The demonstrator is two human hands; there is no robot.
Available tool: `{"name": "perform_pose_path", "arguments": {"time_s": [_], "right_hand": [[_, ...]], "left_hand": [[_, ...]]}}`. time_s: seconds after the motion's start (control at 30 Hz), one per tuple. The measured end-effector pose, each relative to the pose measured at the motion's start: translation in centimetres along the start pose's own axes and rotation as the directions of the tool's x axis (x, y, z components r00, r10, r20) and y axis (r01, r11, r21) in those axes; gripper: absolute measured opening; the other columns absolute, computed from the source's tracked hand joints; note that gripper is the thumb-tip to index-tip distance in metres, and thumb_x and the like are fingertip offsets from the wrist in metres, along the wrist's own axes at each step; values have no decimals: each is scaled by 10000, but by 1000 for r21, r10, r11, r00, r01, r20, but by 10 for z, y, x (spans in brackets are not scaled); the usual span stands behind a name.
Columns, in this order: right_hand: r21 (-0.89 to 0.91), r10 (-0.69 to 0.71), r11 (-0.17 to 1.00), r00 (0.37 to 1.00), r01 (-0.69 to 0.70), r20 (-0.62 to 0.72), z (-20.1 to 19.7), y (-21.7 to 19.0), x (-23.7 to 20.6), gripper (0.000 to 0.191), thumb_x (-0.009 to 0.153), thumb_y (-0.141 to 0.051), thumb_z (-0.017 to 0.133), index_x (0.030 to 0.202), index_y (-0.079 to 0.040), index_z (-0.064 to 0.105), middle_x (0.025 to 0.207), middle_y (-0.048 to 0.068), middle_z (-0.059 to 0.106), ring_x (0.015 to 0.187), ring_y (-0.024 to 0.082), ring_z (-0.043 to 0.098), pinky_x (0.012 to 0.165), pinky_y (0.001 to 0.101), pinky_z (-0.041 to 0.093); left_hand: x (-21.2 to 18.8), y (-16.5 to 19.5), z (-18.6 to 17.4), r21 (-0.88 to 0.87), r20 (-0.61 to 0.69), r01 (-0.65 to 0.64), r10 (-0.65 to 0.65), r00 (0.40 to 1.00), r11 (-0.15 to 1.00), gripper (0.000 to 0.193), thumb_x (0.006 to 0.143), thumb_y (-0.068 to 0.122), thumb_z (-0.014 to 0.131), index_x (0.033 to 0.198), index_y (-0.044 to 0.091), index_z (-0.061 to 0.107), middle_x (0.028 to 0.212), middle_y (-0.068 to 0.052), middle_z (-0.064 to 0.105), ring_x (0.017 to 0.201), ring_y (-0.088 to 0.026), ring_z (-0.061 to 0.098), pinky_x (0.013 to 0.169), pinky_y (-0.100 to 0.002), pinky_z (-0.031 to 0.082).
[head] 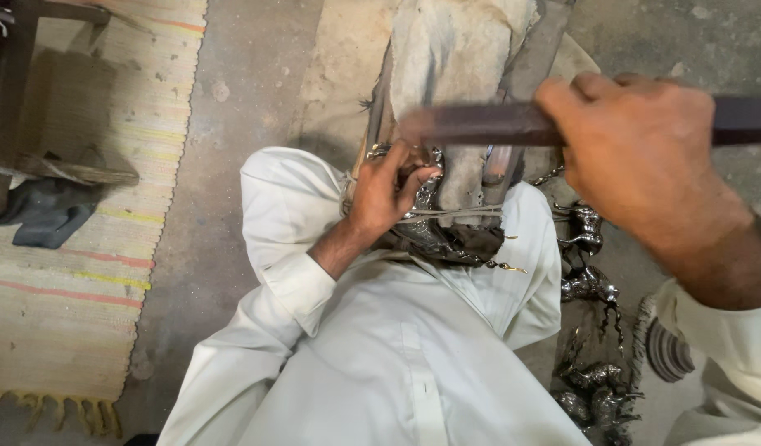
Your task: The person sits on the floor with a silver metal horse figurine held against a leather sandbag cushion on their lap. They hold a small punch against the figurine's surface and strike it with a wooden mallet, repositioning the punch repeatedly to work the metal, then turn the figurine over and continue hammering other areas.
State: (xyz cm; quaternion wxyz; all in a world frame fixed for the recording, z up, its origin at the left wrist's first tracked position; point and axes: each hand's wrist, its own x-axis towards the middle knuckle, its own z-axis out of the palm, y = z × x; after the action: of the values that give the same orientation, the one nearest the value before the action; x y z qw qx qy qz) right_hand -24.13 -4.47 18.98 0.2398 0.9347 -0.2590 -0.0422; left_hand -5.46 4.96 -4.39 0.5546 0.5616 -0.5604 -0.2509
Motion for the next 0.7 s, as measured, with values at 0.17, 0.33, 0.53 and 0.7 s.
{"name": "perform_pose_path", "arguments": {"time_s": [0.17, 0.33, 0.53, 0.7], "right_hand": [[7, -64, 998, 984, 66, -169, -14, -4, 17, 333, 740, -172, 780, 1059, -159, 689, 835, 20, 693, 713, 223, 717, 572, 348, 515], [-110, -90, 990, 995, 85, -46, -17, -11, 26, 196, 899, -207, 738, 1080, -165, 676, 816, 38, 693, 682, 215, 710, 546, 345, 516], [-54, -75, 996, 997, 75, 3, -9, -8, 22, 244, 839, -164, 742, 1071, -194, 673, 833, 27, 693, 692, 228, 715, 508, 350, 503], [-40, -89, 996, 986, 85, -138, -6, -1, 17, 324, 758, -152, 778, 1062, -158, 665, 898, 45, 701, 753, 257, 719, 621, 386, 533]], "left_hand": [[-5, 6, 1, -101, -56, -33, 27, 998, 994, 228, 994, 135, 760, 1049, 24, 567, 814, -94, 735, 655, -110, 675, 603, -270, 525], [-7, 4, 5, -100, -89, 55, -64, 994, 993, 255, 968, 137, 781, 1030, 22, 562, 772, -75, 726, 615, -68, 635, 544, -241, 486], [-9, -2, 7, -121, -106, 37, -50, 993, 992, 255, 998, 128, 777, 1060, 23, 554, 725, -63, 691, 600, -42, 536, 532, -236, 437], [-13, -2, 13, -175, -163, 94, -123, 979, 980, 239, 995, 113, 754, 1088, 18, 556, 770, -53, 729, 615, -25, 579, 525, -211, 445]]}}
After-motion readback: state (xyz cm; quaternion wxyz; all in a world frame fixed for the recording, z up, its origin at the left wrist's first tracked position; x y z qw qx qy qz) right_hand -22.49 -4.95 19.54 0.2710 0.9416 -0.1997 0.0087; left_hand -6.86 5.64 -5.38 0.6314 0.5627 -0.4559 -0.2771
